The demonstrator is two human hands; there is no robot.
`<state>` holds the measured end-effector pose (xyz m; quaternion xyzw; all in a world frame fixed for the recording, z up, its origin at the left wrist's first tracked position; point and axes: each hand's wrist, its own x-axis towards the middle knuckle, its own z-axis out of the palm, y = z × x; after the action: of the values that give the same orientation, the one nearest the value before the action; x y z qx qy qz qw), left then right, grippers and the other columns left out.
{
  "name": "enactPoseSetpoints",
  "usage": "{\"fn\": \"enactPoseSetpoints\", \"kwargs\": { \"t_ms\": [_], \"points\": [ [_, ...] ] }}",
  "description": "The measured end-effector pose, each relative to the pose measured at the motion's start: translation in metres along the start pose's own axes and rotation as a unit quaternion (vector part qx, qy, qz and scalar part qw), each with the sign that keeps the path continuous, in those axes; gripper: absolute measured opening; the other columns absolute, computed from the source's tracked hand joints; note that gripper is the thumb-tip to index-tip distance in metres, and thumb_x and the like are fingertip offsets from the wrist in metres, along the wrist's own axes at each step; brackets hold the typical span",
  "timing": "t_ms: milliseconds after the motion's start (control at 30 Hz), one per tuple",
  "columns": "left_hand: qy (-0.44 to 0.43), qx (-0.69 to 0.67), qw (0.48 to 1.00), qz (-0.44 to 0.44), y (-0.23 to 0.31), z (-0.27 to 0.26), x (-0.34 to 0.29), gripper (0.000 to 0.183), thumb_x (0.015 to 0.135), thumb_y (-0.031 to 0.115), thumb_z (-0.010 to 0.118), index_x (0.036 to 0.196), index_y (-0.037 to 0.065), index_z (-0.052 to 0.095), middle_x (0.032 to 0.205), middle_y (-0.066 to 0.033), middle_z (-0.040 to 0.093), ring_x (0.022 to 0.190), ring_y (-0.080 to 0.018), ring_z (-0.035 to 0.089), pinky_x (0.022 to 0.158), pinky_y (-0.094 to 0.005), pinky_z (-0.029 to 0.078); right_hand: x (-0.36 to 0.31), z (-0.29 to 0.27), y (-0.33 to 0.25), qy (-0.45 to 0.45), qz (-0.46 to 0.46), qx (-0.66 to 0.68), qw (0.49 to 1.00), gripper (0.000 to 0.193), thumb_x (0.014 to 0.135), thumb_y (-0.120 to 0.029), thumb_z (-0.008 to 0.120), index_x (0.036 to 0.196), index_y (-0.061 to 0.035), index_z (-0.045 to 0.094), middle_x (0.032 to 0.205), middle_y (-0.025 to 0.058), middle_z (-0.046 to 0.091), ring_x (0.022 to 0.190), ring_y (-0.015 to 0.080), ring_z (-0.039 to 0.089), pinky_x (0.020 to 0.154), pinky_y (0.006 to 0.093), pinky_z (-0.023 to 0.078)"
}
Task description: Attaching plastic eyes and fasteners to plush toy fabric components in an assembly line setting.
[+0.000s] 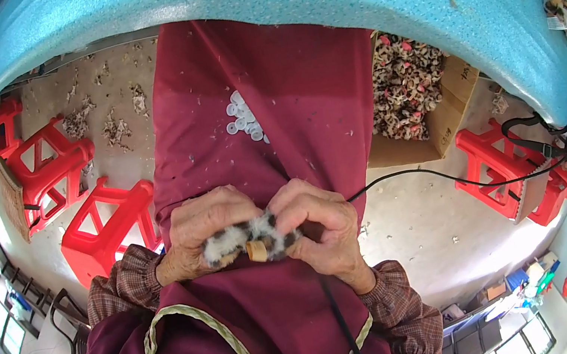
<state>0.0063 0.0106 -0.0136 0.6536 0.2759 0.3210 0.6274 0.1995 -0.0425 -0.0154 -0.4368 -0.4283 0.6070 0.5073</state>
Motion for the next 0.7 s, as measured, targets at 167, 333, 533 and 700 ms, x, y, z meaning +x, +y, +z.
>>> {"fn": "enactPoseSetpoints", "kwargs": {
  "t_ms": [167,333,533,700],
  "points": [
    [-0.02,0.053,0.991,0.118,0.008,-0.004,-0.003,0.03,0.077,0.014,0.069,0.098,-0.005,0.059,0.087,-0.0152,0.06,0.075,-0.0306,0.063,0.065,-0.0391,0.052,-0.004,0.008,-0.011,-0.043,-0.054,0.01,0.998,0.021,0.058,0.008,0.068,0.076,0.0005,0.063,0.08,0.0105,0.059,0.075,0.0247,0.061,0.068,0.0338,0.05],
    [0.007,0.1,0.972,0.214,0.006,-0.008,0.0,0.025,0.066,0.01,0.068,0.087,-0.002,0.062,0.079,-0.0129,0.059,0.069,-0.0271,0.061,0.056,-0.0336,0.051,0.005,0.008,-0.029,-0.004,0.116,0.123,0.986,0.02,0.065,0.007,0.069,0.084,0.0011,0.065,0.084,0.0126,0.061,0.078,0.0227,0.062,0.069,0.0303,0.05],
    [-0.013,0.123,0.971,0.206,0.007,-0.009,-0.002,0.026,0.064,0.01,0.067,0.086,-0.002,0.061,0.08,-0.0124,0.059,0.07,-0.0269,0.061,0.056,-0.0332,0.051,0.014,0.007,-0.021,-0.102,-0.041,-0.106,0.988,0.013,0.075,-0.004,0.069,0.086,-0.0011,0.063,0.085,0.0108,0.062,0.075,0.0192,0.06,0.066,0.0272,0.048],
    [0.047,0.184,0.95,0.248,0.011,-0.005,-0.006,0.025,0.063,0.006,0.069,0.084,-0.003,0.059,0.081,-0.0142,0.059,0.071,-0.0276,0.062,0.057,-0.0344,0.054,0.006,0.016,-0.026,-0.073,-0.002,-0.14,0.987,0.011,0.078,-0.007,0.067,0.084,-0.0038,0.059,0.083,0.0084,0.059,0.073,0.0214,0.059,0.063,0.0292,0.047]
  ]
}}
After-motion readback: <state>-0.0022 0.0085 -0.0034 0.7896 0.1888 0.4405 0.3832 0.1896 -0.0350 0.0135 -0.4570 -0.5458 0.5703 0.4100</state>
